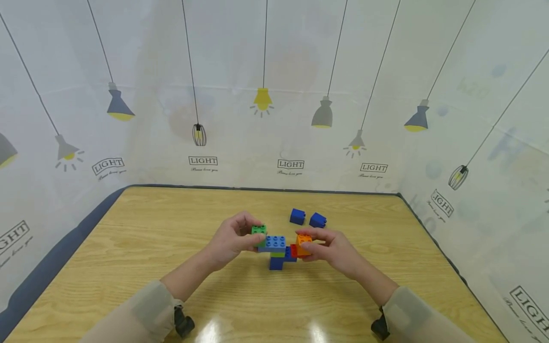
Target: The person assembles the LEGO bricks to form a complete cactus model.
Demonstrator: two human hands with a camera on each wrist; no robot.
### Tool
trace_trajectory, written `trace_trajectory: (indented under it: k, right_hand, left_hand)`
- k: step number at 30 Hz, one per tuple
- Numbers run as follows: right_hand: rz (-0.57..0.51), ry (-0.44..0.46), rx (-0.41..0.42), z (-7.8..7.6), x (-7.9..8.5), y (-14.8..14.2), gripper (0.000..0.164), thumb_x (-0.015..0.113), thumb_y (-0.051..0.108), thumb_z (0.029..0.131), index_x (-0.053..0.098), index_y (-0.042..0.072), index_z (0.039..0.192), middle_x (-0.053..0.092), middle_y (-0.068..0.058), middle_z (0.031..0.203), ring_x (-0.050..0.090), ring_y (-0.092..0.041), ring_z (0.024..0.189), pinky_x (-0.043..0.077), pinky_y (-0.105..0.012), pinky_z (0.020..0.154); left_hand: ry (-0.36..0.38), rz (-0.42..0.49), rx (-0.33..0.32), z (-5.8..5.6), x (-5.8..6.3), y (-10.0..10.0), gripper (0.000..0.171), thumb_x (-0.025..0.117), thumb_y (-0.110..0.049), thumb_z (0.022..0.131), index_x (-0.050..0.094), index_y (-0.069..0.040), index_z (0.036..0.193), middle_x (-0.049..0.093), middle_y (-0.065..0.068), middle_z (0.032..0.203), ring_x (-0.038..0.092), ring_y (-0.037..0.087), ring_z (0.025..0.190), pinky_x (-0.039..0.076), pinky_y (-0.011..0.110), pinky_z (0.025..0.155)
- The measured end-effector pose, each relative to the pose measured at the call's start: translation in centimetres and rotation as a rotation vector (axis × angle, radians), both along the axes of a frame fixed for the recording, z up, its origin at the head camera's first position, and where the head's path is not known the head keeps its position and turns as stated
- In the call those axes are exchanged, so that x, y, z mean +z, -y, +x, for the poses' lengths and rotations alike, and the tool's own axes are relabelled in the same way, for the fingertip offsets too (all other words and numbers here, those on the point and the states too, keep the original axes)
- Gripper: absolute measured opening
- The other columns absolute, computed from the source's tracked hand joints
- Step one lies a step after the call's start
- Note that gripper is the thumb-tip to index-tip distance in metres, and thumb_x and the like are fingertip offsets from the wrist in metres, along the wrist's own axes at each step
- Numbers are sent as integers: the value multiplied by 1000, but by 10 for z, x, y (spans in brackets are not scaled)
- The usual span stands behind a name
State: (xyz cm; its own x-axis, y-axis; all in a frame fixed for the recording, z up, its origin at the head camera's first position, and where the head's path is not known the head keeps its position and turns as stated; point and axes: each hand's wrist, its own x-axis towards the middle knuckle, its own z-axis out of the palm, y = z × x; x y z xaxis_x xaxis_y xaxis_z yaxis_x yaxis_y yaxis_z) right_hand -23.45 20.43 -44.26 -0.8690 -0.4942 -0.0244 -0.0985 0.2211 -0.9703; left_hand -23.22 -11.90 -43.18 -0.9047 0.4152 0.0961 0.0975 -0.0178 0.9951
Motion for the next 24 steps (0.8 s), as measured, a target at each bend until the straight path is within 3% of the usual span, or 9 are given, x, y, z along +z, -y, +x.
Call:
trace_trajectory:
  k: [7, 24]
  right_hand:
    - [-33, 60, -20, 0, 1, 0, 48, 75, 27, 107, 66, 13, 152, 62, -24, 149, 77, -34, 116, 65, -53, 101]
    - [18, 73, -84, 3, 9, -2, 51, 75, 34, 106, 65, 16, 153, 63, -21, 151, 74, -33, 125, 67, -47, 99]
  left_hand:
    - [1, 2, -4, 1, 1, 0, 28, 76, -10, 102, 66, -1, 127, 70, 4, 112, 68, 21, 96, 69, 35, 82]
    - [-6, 8, -7, 0, -1, 0, 29, 76, -9, 103, 65, 1, 128, 70, 4, 112, 68, 22, 95, 67, 30, 79]
